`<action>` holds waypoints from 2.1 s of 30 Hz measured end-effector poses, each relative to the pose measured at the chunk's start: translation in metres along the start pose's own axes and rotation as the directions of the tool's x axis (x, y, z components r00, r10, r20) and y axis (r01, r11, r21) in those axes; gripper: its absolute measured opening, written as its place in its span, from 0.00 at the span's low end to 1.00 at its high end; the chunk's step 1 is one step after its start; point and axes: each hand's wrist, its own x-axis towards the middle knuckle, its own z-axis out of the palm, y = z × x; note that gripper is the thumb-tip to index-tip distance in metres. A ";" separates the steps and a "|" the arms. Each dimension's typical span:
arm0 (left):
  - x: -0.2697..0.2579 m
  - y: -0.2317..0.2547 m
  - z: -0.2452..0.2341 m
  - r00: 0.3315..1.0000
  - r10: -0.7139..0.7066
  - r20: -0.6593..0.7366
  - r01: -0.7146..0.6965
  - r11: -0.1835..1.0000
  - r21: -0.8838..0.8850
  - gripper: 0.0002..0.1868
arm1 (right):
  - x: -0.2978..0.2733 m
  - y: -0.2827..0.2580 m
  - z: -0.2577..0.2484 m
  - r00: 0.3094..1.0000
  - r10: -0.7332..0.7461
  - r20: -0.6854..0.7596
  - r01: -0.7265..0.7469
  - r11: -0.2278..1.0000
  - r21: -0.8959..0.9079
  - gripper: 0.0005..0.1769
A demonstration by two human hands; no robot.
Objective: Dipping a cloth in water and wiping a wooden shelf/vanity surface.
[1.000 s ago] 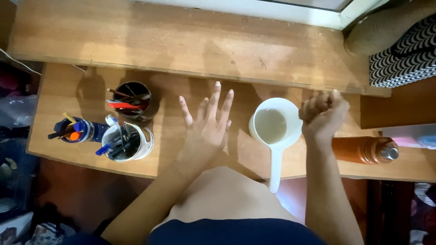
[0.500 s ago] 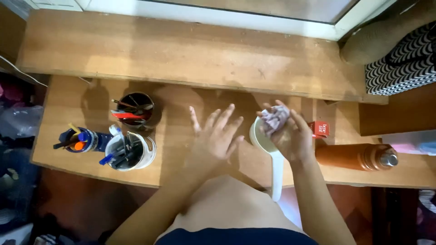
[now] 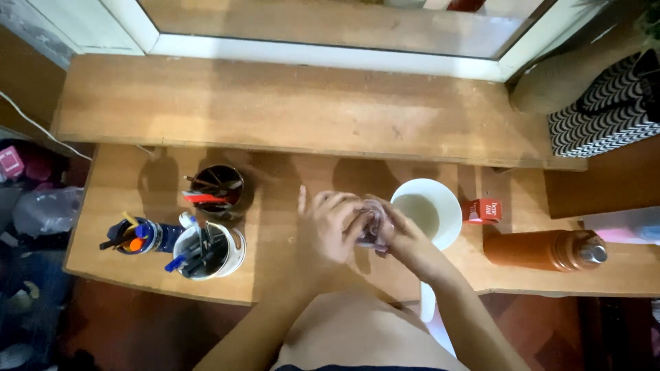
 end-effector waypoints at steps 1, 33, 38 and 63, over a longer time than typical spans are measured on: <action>0.001 0.000 -0.001 1.000 0.006 -0.002 -0.006 1.000 -0.001 0.09 | -0.003 -0.009 0.003 1.000 -0.005 -0.004 0.005 1.000 -0.001 0.32; 0.009 0.021 -0.037 0.987 0.150 0.056 -0.114 0.905 -0.410 0.10 | -0.023 -0.066 0.017 0.900 -0.378 0.219 0.400 0.914 -0.067 0.29; 0.015 0.003 -0.019 0.978 0.183 0.105 -0.123 0.899 -0.421 0.09 | -0.012 -0.047 -0.005 0.790 -0.553 0.266 0.587 0.807 -0.064 0.14; 0.047 -0.108 0.044 0.922 -0.094 0.376 0.264 0.862 -0.433 0.16 | 0.063 -0.067 -0.058 0.644 -0.762 -0.064 0.464 0.457 -0.759 0.09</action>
